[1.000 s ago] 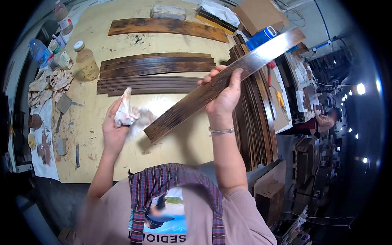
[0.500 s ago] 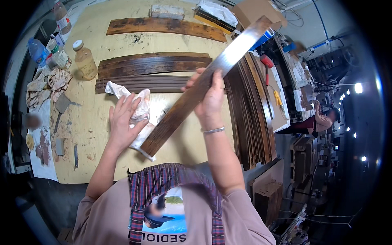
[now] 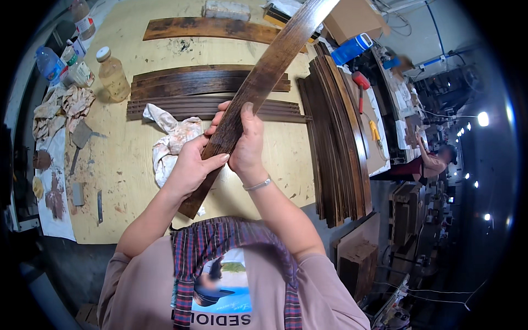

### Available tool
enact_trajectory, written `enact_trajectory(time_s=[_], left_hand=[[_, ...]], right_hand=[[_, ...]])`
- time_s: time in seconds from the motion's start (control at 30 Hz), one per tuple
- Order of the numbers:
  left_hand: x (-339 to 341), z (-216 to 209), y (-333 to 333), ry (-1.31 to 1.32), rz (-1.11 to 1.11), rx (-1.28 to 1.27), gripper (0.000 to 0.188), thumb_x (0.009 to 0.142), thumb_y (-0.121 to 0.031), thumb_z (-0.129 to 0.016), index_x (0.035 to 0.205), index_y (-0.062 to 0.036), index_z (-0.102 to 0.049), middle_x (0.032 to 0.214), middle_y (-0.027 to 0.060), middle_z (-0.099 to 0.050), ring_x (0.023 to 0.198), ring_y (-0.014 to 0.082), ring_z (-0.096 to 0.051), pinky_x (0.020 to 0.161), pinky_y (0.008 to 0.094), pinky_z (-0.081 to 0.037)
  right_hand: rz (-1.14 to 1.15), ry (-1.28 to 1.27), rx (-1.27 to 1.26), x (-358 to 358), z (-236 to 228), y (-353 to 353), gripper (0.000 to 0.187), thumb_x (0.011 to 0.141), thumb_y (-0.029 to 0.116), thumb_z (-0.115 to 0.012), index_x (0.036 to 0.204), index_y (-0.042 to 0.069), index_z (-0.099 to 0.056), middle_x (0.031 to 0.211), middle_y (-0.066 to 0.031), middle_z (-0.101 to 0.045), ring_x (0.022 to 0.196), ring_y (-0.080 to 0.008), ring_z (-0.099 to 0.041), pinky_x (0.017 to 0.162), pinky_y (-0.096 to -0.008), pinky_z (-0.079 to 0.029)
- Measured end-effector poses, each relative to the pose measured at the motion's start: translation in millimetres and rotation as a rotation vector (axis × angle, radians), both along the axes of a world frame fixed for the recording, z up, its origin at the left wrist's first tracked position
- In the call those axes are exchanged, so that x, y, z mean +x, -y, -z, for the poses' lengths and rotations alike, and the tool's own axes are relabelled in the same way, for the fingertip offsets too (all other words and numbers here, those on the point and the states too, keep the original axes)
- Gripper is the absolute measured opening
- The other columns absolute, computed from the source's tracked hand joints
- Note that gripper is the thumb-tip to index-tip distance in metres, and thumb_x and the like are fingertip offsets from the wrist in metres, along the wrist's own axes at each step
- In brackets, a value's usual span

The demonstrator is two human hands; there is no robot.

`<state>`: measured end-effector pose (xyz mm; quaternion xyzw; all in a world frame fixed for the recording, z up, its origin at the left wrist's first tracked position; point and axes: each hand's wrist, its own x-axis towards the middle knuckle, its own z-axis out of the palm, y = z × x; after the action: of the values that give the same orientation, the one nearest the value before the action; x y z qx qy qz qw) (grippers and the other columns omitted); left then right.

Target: The person repeatedly sands and wipes long wooden planks on a workbench. They use a sanding block to smooth the edges and a cloth to wipe the surfaces, handling each plank one at a time and stacking finished pieces.

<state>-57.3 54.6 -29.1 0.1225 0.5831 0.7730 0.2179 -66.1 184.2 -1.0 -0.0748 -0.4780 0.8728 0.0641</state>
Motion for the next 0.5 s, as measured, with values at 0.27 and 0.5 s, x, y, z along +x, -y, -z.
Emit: enact_trajectory(time_s=[0.27,0.5], left_hand=[[-1.5,9.2,-6.1,-0.039,-0.054,-0.116,0.021,0.088,-0.006,-0.067,0.105,0.0053,-0.061,0.096,0.0031,-0.066,0.085,0.0078,-0.060,0.076,0.0248,-0.049],[22.3,24.8,36.8,0.269,0.191,-0.001,0.038,0.088,0.004,-0.061,0.126,0.0077,-0.056,0.104,0.0055,-0.066,0.093,0.0083,-0.060,0.083,0.0240,-0.049]], right_hand=[[0.000,0.024,0.030,0.7,-1.4,4.0,0.054,0.101,0.050,-0.040,0.108,-0.001,-0.055,0.082,-0.0093,-0.061,0.069,-0.0209,-0.062,0.070,-0.0389,-0.055],[0.105,-0.076,-0.053,-8.7,-19.7,-26.9,0.052,0.102,0.049,-0.037,0.103,0.000,-0.054,0.078,-0.0096,-0.059,0.066,-0.0203,-0.060,0.064,-0.0369,-0.054]])
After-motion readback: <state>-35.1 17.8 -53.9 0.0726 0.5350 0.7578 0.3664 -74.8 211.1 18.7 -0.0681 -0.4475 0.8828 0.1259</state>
